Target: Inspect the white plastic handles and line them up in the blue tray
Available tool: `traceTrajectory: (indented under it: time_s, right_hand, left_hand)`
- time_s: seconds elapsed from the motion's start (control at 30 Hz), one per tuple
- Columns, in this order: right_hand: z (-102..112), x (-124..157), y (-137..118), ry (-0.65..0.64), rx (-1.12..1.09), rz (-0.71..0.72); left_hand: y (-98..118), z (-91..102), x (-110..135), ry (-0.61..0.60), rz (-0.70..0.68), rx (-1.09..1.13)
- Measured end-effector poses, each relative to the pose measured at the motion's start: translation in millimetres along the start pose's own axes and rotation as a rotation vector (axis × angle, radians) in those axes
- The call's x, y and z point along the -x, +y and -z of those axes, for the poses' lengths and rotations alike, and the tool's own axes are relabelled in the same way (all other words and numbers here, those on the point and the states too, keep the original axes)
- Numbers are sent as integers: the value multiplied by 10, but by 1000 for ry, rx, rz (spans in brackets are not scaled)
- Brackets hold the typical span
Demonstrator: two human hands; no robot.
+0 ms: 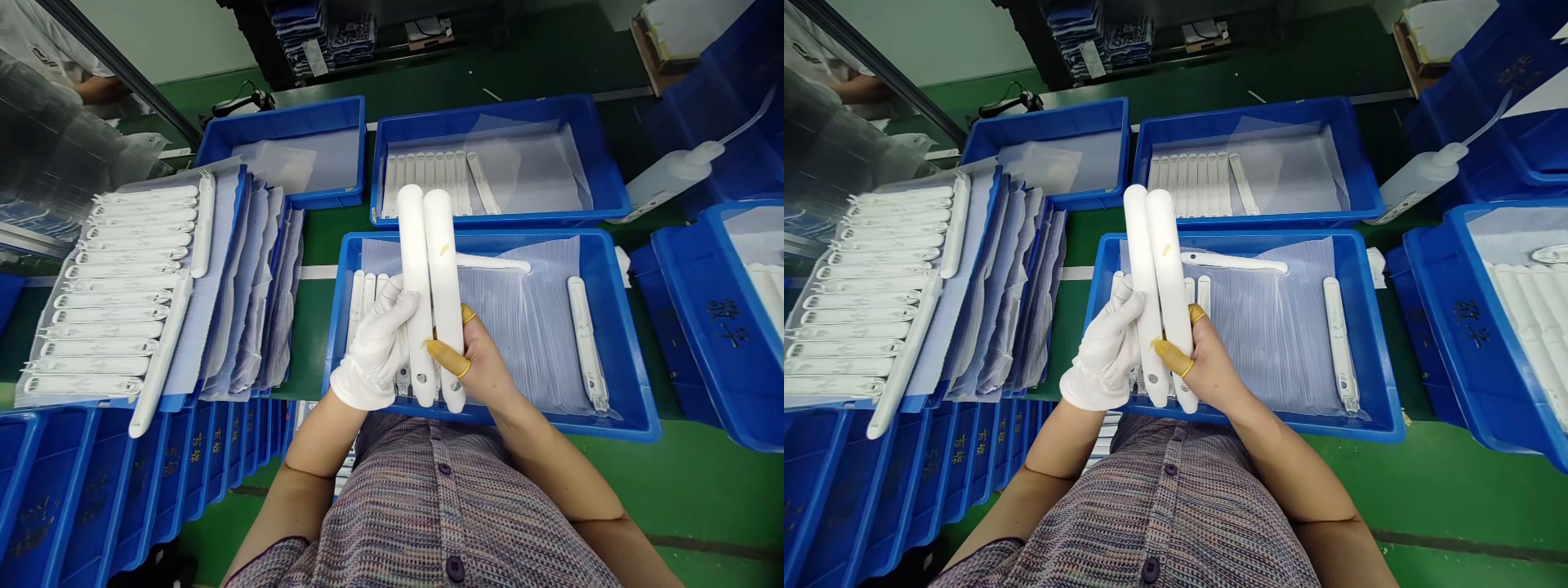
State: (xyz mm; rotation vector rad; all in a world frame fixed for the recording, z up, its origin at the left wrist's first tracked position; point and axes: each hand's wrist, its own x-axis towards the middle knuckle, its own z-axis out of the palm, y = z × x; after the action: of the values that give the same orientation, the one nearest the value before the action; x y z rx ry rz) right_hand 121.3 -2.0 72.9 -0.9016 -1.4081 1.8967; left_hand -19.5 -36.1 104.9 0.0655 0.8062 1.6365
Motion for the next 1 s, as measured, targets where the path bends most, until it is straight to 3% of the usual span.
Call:
traceTrajectory:
  time_s: [0.23,0.33,0.4,0.5,0.6,0.67,0.77,0.87,1.0]
  right_hand:
    - [11,61,29,-56,-105,19]
    - [151,69,137,96,-10,87]
    - [376,72,291,246,172,68]
    - [836,103,613,331,493,-86]
    - [1229,183,911,256,657,-291]
    - [1369,247,1024,187,733,-402]
    - [1386,320,1032,171,959,-474]
    - [1208,360,880,268,1172,-311]
    - [771,402,522,282,1037,221]
  left_hand:
    - [28,-64,28,24,37,13]
    - [78,-76,48,18,55,39]
    - [119,-67,61,-4,57,39]
    - [164,-55,71,-25,50,26]
    - [183,-71,67,-24,64,51]
    - [191,-89,62,0,89,74]
    - [204,-96,63,21,132,61]
    - [197,-81,74,-36,148,35]
    - [144,-94,87,-106,131,78]
